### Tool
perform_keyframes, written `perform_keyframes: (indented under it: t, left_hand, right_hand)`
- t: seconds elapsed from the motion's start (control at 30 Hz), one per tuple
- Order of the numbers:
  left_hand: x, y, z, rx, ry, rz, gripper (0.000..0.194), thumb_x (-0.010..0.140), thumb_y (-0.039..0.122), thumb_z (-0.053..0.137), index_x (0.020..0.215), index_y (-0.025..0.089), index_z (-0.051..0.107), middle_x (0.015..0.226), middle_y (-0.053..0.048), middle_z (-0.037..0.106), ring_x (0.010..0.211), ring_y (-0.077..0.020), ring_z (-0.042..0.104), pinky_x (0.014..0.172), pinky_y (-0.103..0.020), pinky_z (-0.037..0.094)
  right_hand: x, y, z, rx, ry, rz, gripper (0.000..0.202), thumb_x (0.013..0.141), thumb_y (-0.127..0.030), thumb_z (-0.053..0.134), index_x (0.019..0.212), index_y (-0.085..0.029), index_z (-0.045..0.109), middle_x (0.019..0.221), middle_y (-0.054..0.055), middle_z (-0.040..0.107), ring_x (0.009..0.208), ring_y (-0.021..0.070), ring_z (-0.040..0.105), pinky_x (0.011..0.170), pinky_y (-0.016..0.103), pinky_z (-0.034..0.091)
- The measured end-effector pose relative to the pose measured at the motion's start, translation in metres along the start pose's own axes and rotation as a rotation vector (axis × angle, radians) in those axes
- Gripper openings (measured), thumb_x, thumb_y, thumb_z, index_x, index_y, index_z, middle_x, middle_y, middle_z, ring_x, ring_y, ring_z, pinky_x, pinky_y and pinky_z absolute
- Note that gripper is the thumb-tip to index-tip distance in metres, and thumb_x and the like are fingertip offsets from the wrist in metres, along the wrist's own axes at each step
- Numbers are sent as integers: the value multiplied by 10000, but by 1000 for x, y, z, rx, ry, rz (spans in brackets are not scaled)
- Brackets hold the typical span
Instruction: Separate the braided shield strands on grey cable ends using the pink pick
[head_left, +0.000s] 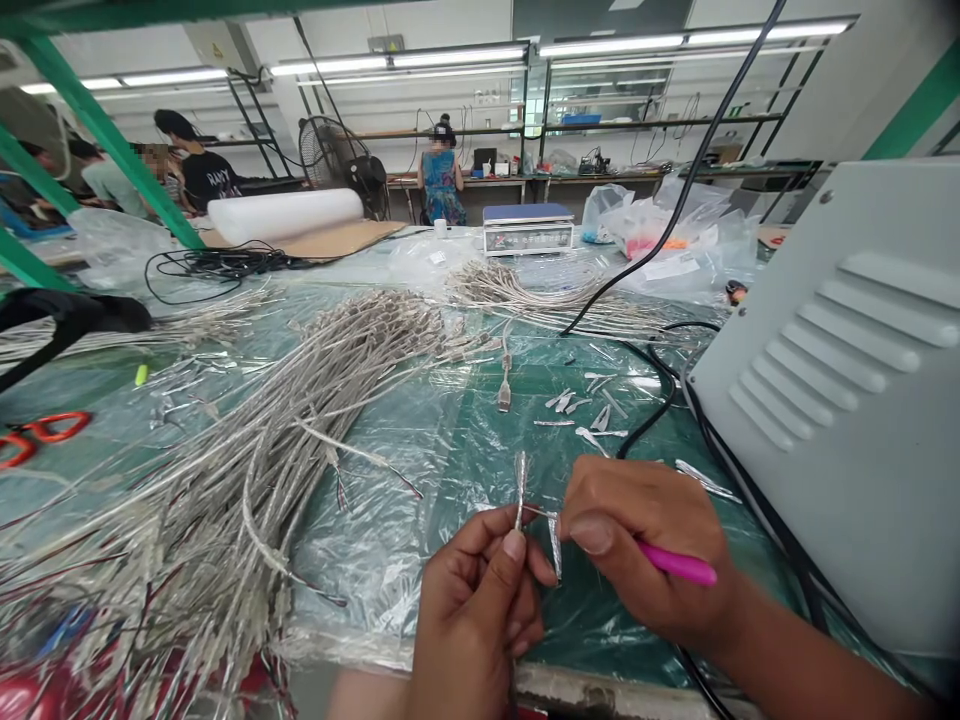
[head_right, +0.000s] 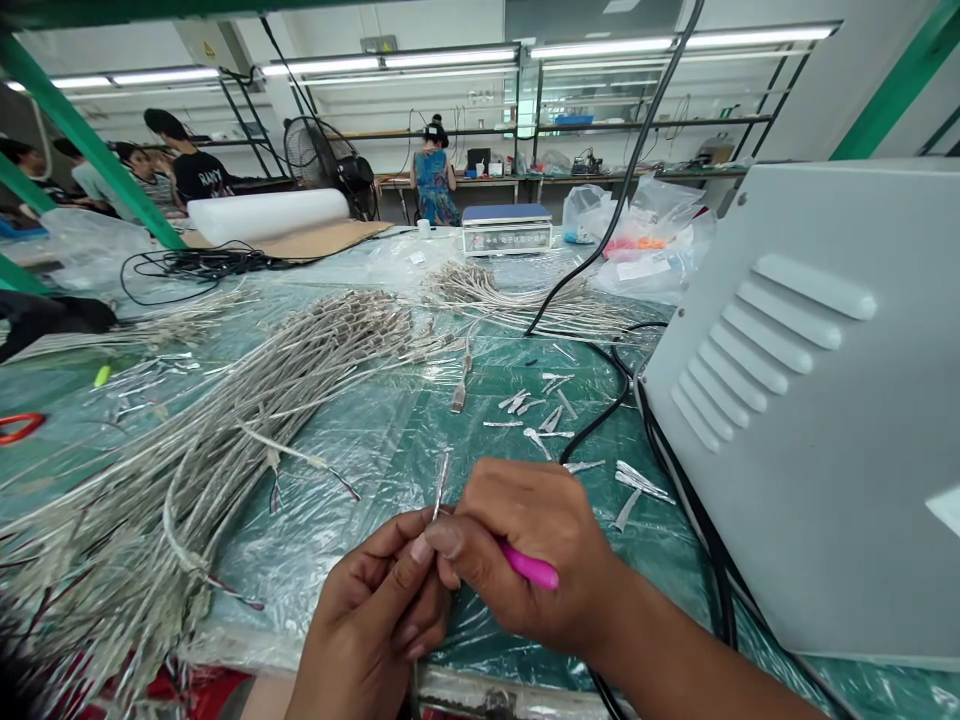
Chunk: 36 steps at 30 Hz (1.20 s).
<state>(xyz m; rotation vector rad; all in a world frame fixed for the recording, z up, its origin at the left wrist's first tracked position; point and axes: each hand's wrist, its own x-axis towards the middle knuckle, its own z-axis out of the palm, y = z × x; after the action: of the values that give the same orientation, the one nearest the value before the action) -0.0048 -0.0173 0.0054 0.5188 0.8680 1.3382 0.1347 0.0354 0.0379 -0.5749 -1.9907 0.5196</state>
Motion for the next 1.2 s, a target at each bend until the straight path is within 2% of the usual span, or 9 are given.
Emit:
perform_keyframes:
  t: [0.17, 0.33, 0.5, 0.57, 0.63, 0.8, 1.2]
  left_hand:
    - [0, 0, 1, 7, 8, 5, 163, 795, 275, 739, 885, 144, 703, 601, 8, 607, 386, 2, 249, 368, -140, 222]
    - [-1, 0, 1, 19, 5, 12, 154, 805, 270, 725, 891, 143, 707, 616, 0, 618, 388, -1, 258, 370, -144, 223]
    - [-1, 0, 1, 38, 14, -1, 187, 807, 267, 721, 940, 136, 713, 643, -6, 626, 386, 4, 260, 372, -148, 236]
    - [-1, 0, 1, 39, 16, 1, 195, 803, 268, 726, 944, 134, 714, 643, -8, 630, 382, 5, 264, 371, -148, 244]
    - [-1, 0, 1, 31, 17, 9, 187, 801, 264, 729, 937, 136, 714, 642, -7, 634, 378, 5, 269, 368, -145, 250]
    - [-1, -1, 1, 16, 11, 18, 162, 801, 260, 728, 912, 143, 715, 638, -7, 638, 369, 2, 280, 359, -143, 255]
    - [-1, 0, 2, 10, 17, 18, 170, 788, 268, 743, 895, 143, 701, 597, 17, 598, 370, 2, 270, 359, -141, 251]
  right_hand:
    - [4, -3, -2, -107, -30, -23, 393, 995, -258, 414, 628, -177, 529, 546, -6, 521, 521, 101, 468, 522, 244, 351]
    - [6, -1, -1, -208, -50, -39, 357, 975, -188, 432, 623, -185, 493, 570, -10, 516, 546, 102, 468, 538, 246, 351]
    - [5, 2, 2, -270, 70, 79, 344, 965, -192, 483, 621, -178, 487, 566, -21, 452, 519, 93, 410, 518, 256, 324]
    - [3, 2, 2, -210, 134, 118, 308, 962, -185, 484, 657, -177, 529, 581, -11, 486, 524, 100, 431, 511, 262, 329]
    - [1, 1, 0, -110, 168, 98, 283, 961, -180, 472, 693, -177, 564, 593, 2, 524, 545, 112, 474, 520, 266, 349]
    - [1, 0, -1, 9, 58, 1, 337, 963, -229, 468, 647, -176, 572, 556, 1, 538, 514, 109, 490, 503, 256, 358]
    - [2, 0, 0, -38, -5, -10, 365, 960, -239, 453, 616, -173, 556, 534, -8, 525, 505, 99, 471, 506, 239, 350]
